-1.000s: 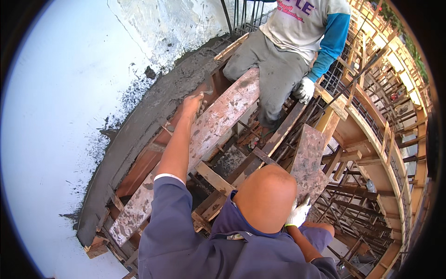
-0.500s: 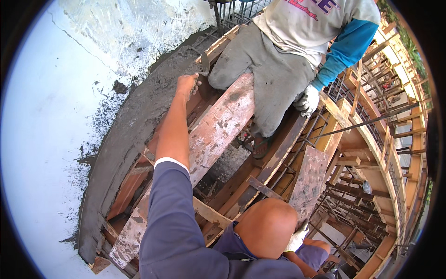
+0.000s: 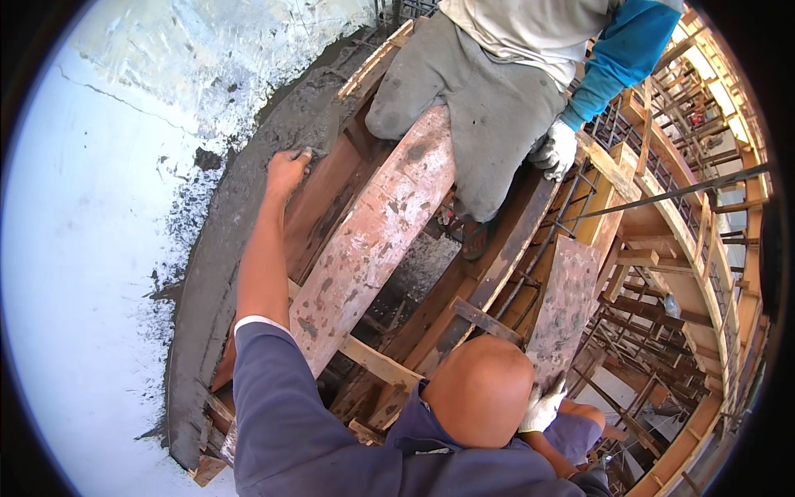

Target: The person applies concrete to the edge of a wooden structure using a trowel, taking mortar from a bucket and smoothing it along the rim.

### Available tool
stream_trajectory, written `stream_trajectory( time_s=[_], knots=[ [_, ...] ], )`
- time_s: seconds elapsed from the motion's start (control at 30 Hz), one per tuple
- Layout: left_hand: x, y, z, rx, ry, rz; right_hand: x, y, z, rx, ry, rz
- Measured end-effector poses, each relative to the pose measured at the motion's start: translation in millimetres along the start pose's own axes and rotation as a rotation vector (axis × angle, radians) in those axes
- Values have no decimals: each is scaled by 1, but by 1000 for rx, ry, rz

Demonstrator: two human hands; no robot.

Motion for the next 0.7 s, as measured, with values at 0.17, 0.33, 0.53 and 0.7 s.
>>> stream_trajectory(
  time_s=[0.17,0.33,0.53,0.7],
  knots=[
    [-30,-18,-4,33,74,-7,2,0,12,-16,-147,12],
    [-79,-18,-29,-206,-307,83,3,2,15,-43,-171,36],
    [-107,16,-107,-530,-1081,251,5,-2,10,-39,-142,27],
    [-50,1,-63,-355,-1110,234,-6,-2,-7,-11,-158,24]
  ],
)
Point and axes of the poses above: each hand's wrist, its own y-axis towards the middle knuckle, its own x-axis out of the palm, z = x × y, the point moved 4 cm from there along y, towards the middle knuckle, and after that the axes turned 13 degrees about -y, right-handed, at the moved point
